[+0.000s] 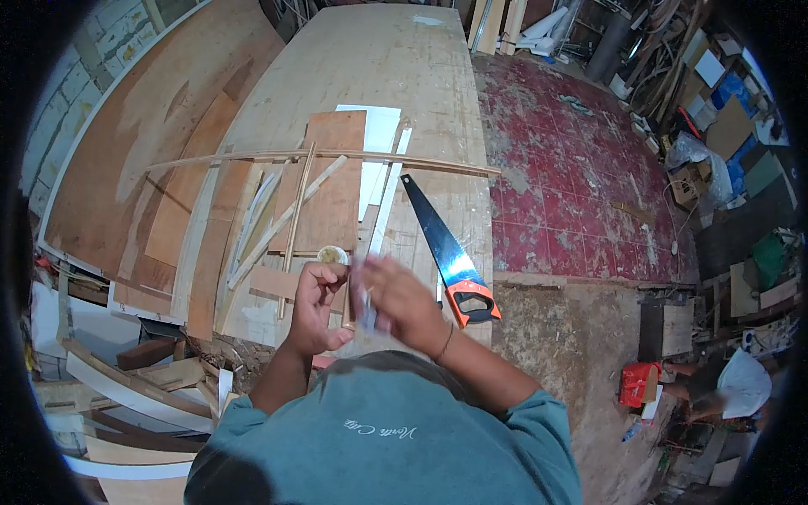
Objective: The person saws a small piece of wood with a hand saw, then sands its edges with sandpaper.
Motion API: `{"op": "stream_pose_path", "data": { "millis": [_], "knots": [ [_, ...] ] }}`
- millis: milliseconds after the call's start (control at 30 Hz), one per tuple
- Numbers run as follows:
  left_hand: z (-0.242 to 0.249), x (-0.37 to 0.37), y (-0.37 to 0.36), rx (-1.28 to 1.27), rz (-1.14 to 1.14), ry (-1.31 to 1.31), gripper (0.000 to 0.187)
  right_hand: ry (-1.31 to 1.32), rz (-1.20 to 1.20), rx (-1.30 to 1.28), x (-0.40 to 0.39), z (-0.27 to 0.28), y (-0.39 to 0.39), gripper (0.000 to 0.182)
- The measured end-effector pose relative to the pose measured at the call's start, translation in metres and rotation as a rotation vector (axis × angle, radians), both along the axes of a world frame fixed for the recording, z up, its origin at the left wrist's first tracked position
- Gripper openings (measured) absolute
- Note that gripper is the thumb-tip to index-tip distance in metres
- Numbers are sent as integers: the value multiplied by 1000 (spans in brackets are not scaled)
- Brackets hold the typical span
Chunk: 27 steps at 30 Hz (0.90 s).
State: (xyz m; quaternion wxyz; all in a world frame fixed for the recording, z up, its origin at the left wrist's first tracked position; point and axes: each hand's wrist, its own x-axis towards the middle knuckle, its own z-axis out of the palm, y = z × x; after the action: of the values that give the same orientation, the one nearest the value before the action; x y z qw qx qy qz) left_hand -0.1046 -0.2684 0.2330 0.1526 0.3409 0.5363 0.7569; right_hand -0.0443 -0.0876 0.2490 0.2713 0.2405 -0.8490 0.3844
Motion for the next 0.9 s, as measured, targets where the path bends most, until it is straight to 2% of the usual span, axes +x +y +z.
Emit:
{"op": "stream_pose_path", "data": {
  "millis": [33,133,200,300,367,433,467,500,567,600,633,700,767,833,867,900],
  "knots": [
    [-1,-1,0,-59,14,19,73,-3,160,-74,8,6,-5,48],
    [6,1,-4,-54,0,-28,73,34,251,-56,8,-10,-5,48],
    [1,-3,-1,-10,-31,-47,74,-60,42,-57,-3,-10,-2,44],
    [8,2,-1,-70,-49,-142,72,10,157,-46,20,13,-19,48],
    [5,7,-1,-78,-27,-157,70,48,145,-97,17,2,-21,44],
    [-4,5,3,202,-110,-221,67,-58,-153,-53,4,-11,-15,39],
    [-3,5,4,185,-80,-233,66,-32,-177,-69,7,-3,-19,35],
    [-1,5,5,183,-79,-227,66,-27,-175,-70,10,-5,-21,35],
    [0,9,3,154,-33,-203,64,157,80,-106,22,-15,-26,41],
    [-2,6,4,225,-87,-192,63,93,-30,-22,11,-24,-22,39],
    [-5,4,4,229,-87,-192,63,93,-30,-19,7,-27,-13,39],
    [-3,-3,3,197,-31,-157,63,-76,-238,-28,-3,-15,-2,38],
    [0,4,4,170,6,-237,63,1,-189,-57,10,-3,-11,40],
    [0,7,6,31,56,-143,63,180,87,-5,15,-1,-16,45],
    [-4,2,6,112,-16,-147,63,-10,-92,-21,11,-13,-13,45],
    [-4,3,6,116,-20,-146,63,-65,-207,-10,-1,-17,-6,44]
  ]
}}
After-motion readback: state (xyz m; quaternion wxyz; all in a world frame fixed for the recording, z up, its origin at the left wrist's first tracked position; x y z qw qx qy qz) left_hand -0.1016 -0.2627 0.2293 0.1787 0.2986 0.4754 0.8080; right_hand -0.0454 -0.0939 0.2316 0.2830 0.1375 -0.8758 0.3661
